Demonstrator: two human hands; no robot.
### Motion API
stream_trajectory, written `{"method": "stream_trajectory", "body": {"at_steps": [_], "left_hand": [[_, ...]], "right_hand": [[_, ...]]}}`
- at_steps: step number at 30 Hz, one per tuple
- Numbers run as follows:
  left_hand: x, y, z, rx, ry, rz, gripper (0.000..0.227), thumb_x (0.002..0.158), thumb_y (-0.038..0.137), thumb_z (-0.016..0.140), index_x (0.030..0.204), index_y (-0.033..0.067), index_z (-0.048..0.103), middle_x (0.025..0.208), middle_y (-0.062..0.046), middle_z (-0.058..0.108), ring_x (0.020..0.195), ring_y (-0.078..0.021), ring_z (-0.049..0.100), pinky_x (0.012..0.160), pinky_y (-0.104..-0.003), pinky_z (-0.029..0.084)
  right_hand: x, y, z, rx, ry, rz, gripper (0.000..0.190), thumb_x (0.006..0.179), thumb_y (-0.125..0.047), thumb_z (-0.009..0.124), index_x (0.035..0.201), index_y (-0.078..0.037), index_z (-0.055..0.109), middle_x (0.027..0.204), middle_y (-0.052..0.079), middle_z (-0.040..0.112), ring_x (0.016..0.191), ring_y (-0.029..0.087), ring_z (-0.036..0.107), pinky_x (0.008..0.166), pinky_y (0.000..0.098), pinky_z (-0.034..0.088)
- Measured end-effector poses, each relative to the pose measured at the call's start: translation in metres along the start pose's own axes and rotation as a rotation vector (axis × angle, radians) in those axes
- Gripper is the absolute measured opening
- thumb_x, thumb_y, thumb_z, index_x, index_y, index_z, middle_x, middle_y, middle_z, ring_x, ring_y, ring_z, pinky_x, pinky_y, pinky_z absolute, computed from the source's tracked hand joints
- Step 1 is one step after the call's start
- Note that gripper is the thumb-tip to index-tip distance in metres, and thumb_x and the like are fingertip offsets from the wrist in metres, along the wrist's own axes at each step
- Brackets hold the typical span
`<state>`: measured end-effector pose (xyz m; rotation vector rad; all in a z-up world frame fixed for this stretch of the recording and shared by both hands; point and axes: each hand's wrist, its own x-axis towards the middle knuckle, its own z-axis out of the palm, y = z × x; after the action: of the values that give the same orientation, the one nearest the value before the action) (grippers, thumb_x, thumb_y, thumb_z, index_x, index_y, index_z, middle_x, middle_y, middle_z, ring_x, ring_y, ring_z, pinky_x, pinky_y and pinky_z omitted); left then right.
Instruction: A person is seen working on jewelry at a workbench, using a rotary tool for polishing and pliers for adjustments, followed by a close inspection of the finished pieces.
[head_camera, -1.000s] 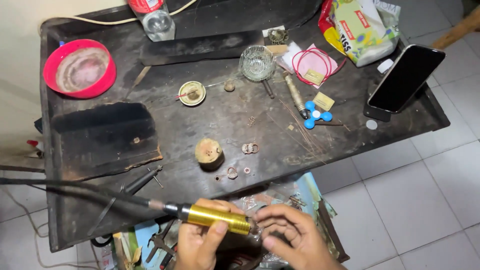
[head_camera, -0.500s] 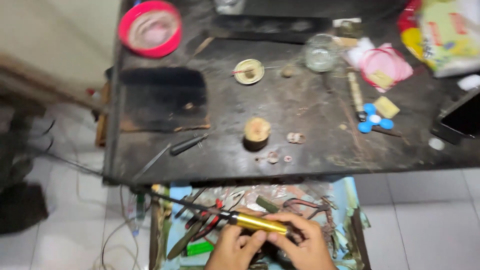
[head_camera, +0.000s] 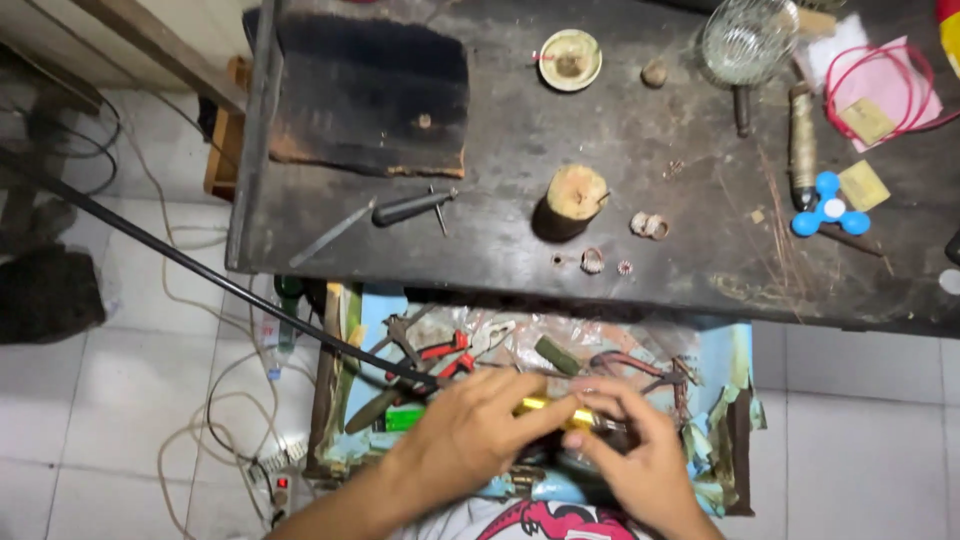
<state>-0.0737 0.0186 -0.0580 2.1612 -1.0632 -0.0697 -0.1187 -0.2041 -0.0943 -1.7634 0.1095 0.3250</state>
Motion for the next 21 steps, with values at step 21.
{"method": "stream_trajectory", "body": {"at_steps": [21], "left_hand": [[-0.012, -0.115, -0.032, 0.305, 0.412, -0.207, 0.047, 0.101, 0.006, 0.078, 0.145, 0.0124, 0.061, 0.106, -0.012, 0.058, 0.083, -0.0275, 0.061, 0.074, -0.040, 0.055]], "right_hand": [[0.008, 0.021, -0.058, -0.280, 0.220, 0.069, 0.011, 0.090, -0.006, 0.076, 0.101, -0.003, 0.077, 0.102, 0.007, 0.079, 0.093, 0.011, 0.071, 0.091, 0.0239, 0.056]]}}
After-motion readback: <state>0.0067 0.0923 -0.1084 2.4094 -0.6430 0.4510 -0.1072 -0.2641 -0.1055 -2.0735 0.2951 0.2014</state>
